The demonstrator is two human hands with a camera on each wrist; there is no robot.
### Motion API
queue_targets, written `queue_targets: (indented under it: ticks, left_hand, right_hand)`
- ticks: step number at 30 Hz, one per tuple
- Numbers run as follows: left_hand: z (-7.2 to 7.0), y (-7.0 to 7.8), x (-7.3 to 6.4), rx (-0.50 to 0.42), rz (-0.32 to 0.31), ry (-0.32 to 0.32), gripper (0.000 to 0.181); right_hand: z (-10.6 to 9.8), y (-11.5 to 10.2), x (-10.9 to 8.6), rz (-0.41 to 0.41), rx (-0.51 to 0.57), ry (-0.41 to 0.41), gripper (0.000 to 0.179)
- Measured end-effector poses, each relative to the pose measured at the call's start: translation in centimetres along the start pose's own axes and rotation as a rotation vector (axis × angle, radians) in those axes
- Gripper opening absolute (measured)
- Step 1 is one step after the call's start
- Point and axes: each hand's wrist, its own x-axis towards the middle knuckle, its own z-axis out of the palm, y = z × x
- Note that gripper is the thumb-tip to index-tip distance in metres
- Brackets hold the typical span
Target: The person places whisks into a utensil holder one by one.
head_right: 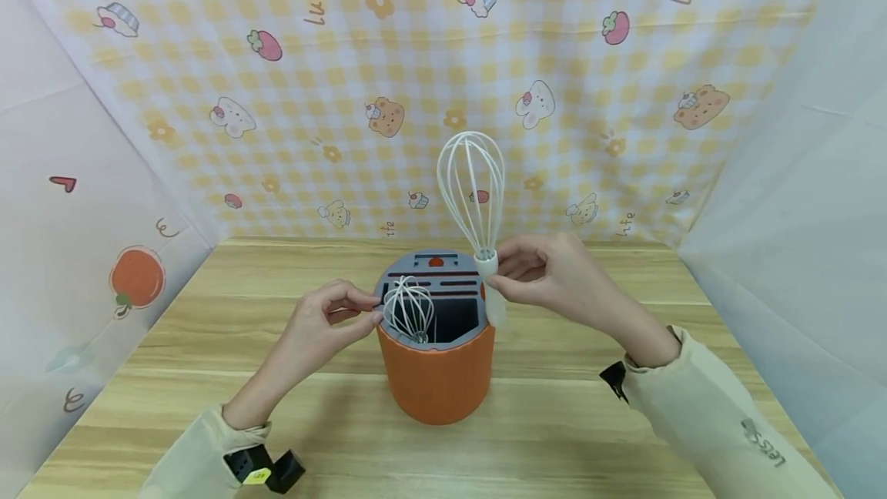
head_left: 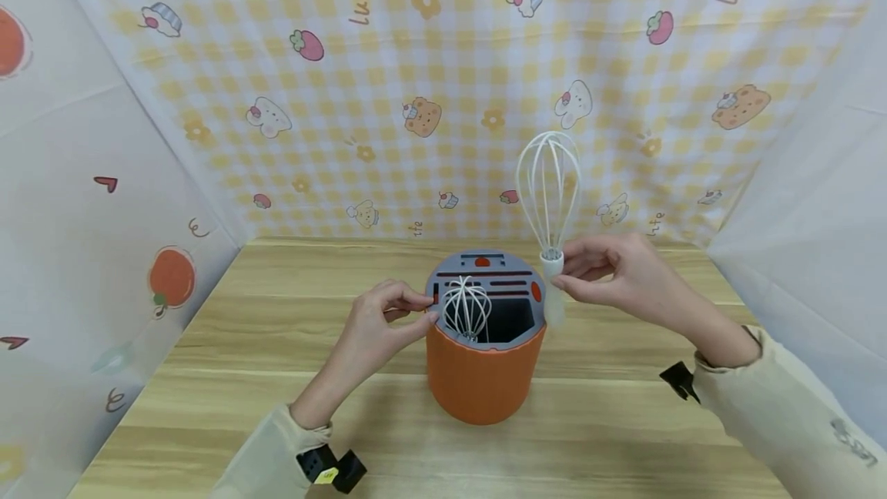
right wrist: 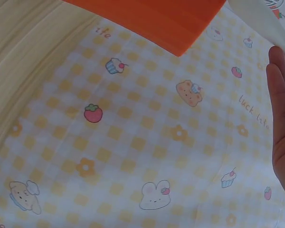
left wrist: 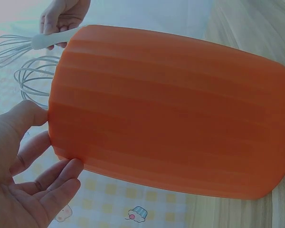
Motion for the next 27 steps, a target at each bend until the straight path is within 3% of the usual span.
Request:
queue_targets:
  ticks: [8, 17, 27]
  left_hand:
    - [0.0, -0.1, 0.0, 0.003, 0.001, 0.004, 0.011]
    - [0.1, -0.1, 0.0, -0.005, 0.008, 0.006, 0.011]
    - [0.1, -0.2, 0.0, -0.022, 0.022, 0.011, 0.012]
  right_hand:
    - [0.2, -0.3, 1.3, 0.001, -0.009, -0.052, 0.017]
    - [0.8, -0.1, 2.4, -0.006, 0.057, -0.095, 0.016]
    - [2.0, 0.5, 3.4, 0.038, 0.168, -0.254, 0.013]
